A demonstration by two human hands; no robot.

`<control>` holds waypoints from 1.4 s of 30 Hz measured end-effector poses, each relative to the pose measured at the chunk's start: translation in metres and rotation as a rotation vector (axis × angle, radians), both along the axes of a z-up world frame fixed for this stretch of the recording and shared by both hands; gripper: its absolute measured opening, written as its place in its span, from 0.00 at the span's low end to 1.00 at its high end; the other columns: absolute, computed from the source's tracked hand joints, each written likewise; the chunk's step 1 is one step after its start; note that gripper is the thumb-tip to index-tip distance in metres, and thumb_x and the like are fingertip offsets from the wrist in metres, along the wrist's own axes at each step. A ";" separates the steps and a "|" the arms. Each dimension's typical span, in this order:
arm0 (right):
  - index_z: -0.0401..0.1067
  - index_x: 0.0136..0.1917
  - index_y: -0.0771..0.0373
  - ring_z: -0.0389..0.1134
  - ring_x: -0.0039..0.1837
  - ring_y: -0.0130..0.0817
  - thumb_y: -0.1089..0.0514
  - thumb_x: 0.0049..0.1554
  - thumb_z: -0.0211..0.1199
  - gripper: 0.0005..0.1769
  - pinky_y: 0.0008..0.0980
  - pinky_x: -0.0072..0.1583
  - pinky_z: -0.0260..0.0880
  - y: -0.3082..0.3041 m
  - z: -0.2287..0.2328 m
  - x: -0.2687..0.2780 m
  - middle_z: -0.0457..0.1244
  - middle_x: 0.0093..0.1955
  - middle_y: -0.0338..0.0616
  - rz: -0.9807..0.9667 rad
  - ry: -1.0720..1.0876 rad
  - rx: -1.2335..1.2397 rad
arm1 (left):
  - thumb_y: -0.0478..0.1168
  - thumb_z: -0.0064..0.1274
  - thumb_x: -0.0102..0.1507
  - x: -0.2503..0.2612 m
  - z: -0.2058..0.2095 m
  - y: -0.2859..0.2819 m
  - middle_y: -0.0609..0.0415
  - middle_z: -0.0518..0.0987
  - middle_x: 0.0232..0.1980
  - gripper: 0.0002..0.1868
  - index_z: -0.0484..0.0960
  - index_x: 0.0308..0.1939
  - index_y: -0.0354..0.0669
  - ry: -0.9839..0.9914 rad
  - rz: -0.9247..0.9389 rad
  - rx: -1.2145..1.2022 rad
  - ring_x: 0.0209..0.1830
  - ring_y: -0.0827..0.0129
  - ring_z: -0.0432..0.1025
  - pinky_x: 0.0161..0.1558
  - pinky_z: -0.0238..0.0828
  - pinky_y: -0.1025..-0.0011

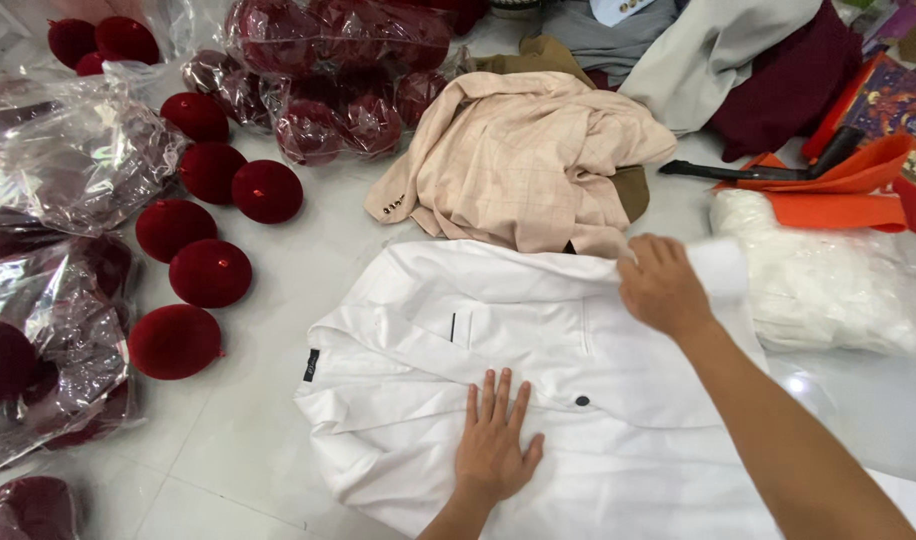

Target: The person buttons a white jacket while sitting on the floor, smooths the fabric by hand, and folds it.

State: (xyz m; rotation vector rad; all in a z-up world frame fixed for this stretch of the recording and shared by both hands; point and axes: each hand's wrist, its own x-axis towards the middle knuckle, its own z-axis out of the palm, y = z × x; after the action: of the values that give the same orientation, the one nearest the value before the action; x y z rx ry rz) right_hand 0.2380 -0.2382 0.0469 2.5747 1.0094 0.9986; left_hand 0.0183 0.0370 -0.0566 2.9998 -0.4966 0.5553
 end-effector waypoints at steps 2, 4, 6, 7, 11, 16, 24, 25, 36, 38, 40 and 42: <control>0.70 0.42 0.60 0.65 0.63 0.53 0.58 0.46 0.61 0.09 0.49 0.61 0.66 -0.015 -0.033 -0.008 0.64 0.60 0.55 -0.044 0.127 -0.023 | 0.68 0.36 0.63 -0.001 0.000 0.000 0.44 0.45 0.85 0.46 0.52 0.80 0.51 0.039 -0.011 -0.027 0.85 0.47 0.35 0.80 0.26 0.47; 0.64 0.53 0.58 0.67 0.59 0.48 0.54 0.50 0.62 0.19 0.48 0.65 0.61 -0.035 -0.076 -0.010 0.65 0.57 0.47 -0.334 0.593 -0.115 | 0.68 0.33 0.64 0.000 0.002 0.000 0.44 0.44 0.85 0.45 0.51 0.80 0.51 0.003 -0.006 -0.020 0.86 0.48 0.34 0.81 0.25 0.47; 0.59 0.63 0.56 0.67 0.61 0.47 0.54 0.51 0.59 0.27 0.48 0.65 0.61 -0.037 -0.072 -0.024 0.65 0.59 0.46 -0.485 0.684 -0.058 | 0.68 0.33 0.63 -0.001 0.002 -0.001 0.44 0.43 0.85 0.46 0.51 0.80 0.51 -0.017 0.001 -0.013 0.86 0.49 0.34 0.82 0.25 0.48; 0.55 0.73 0.55 0.66 0.63 0.47 0.55 0.52 0.56 0.36 0.47 0.64 0.60 -0.037 -0.070 -0.031 0.65 0.61 0.46 -0.634 0.777 0.005 | 0.69 0.33 0.63 -0.001 0.002 -0.001 0.45 0.43 0.85 0.46 0.50 0.80 0.51 -0.033 0.008 -0.002 0.87 0.49 0.34 0.82 0.26 0.48; 0.69 0.59 0.52 0.67 0.59 0.44 0.51 0.56 0.58 0.17 0.46 0.61 0.62 -0.069 -0.105 -0.043 0.67 0.53 0.39 -0.764 0.752 -0.016 | 0.68 0.33 0.64 -0.002 0.001 0.000 0.44 0.43 0.85 0.46 0.50 0.80 0.51 -0.017 0.001 -0.008 0.86 0.48 0.34 0.82 0.25 0.48; 0.67 0.44 0.61 0.67 0.46 0.52 0.58 0.53 0.63 0.08 0.47 0.46 0.65 -0.062 -0.071 -0.053 0.66 0.41 0.48 -0.836 0.666 0.697 | 0.68 0.31 0.65 0.000 -0.001 0.001 0.44 0.42 0.85 0.45 0.50 0.80 0.51 -0.026 -0.006 0.005 0.87 0.48 0.32 0.82 0.24 0.47; 0.68 0.50 0.61 0.70 0.49 0.63 0.55 0.55 0.64 0.13 0.54 0.51 0.68 -0.048 -0.025 -0.037 0.68 0.41 0.57 -0.734 0.616 0.680 | 0.52 0.42 0.69 0.106 -0.016 0.005 0.38 0.74 0.65 0.26 0.76 0.61 0.36 0.084 -0.040 -0.342 0.72 0.40 0.63 0.69 0.57 0.46; 0.70 0.51 0.65 0.72 0.47 0.60 0.57 0.58 0.64 0.11 0.52 0.51 0.72 -0.048 -0.021 -0.038 0.66 0.38 0.57 -0.602 0.494 0.679 | 0.54 0.43 0.70 0.134 -0.030 0.005 0.41 0.78 0.62 0.26 0.78 0.62 0.40 0.111 -0.063 -0.247 0.70 0.47 0.68 0.68 0.61 0.49; 0.63 0.42 0.56 0.60 0.36 0.41 0.62 0.54 0.64 0.09 0.39 0.44 0.63 -0.069 -0.020 -0.021 0.52 0.33 0.36 -0.240 -0.028 0.487 | 0.59 0.44 0.68 0.263 -0.033 0.035 0.52 0.61 0.76 0.37 0.59 0.77 0.47 0.578 0.163 -0.180 0.76 0.58 0.58 0.67 0.64 0.54; 0.63 0.43 0.55 0.59 0.37 0.40 0.61 0.55 0.64 0.09 0.39 0.44 0.62 -0.080 -0.024 -0.024 0.52 0.35 0.35 -0.240 -0.052 0.452 | 0.59 0.43 0.68 0.267 -0.036 0.043 0.51 0.67 0.71 0.34 0.64 0.73 0.45 0.523 0.218 -0.186 0.71 0.59 0.63 0.64 0.66 0.57; 0.63 0.44 0.56 0.59 0.37 0.39 0.62 0.57 0.62 0.08 0.36 0.45 0.61 -0.092 -0.032 -0.028 0.52 0.35 0.36 -0.258 -0.062 0.506 | 0.52 0.46 0.69 0.259 -0.018 0.054 0.50 0.86 0.41 0.20 0.89 0.43 0.45 0.435 0.424 -0.011 0.47 0.55 0.80 0.47 0.73 0.58; 0.64 0.44 0.56 0.59 0.37 0.39 0.62 0.55 0.63 0.08 0.37 0.44 0.61 -0.097 -0.033 -0.035 0.53 0.35 0.36 -0.248 -0.060 0.449 | 0.51 0.40 0.68 0.289 -0.050 0.075 0.46 0.86 0.42 0.23 0.88 0.42 0.42 0.522 0.427 -0.131 0.47 0.52 0.81 0.47 0.74 0.55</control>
State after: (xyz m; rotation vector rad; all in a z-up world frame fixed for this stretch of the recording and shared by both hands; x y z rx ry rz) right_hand 0.2033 -0.3349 0.0138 2.8996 0.4710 1.3455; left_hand 0.3068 0.1121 -0.1068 2.9484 0.2076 -0.1889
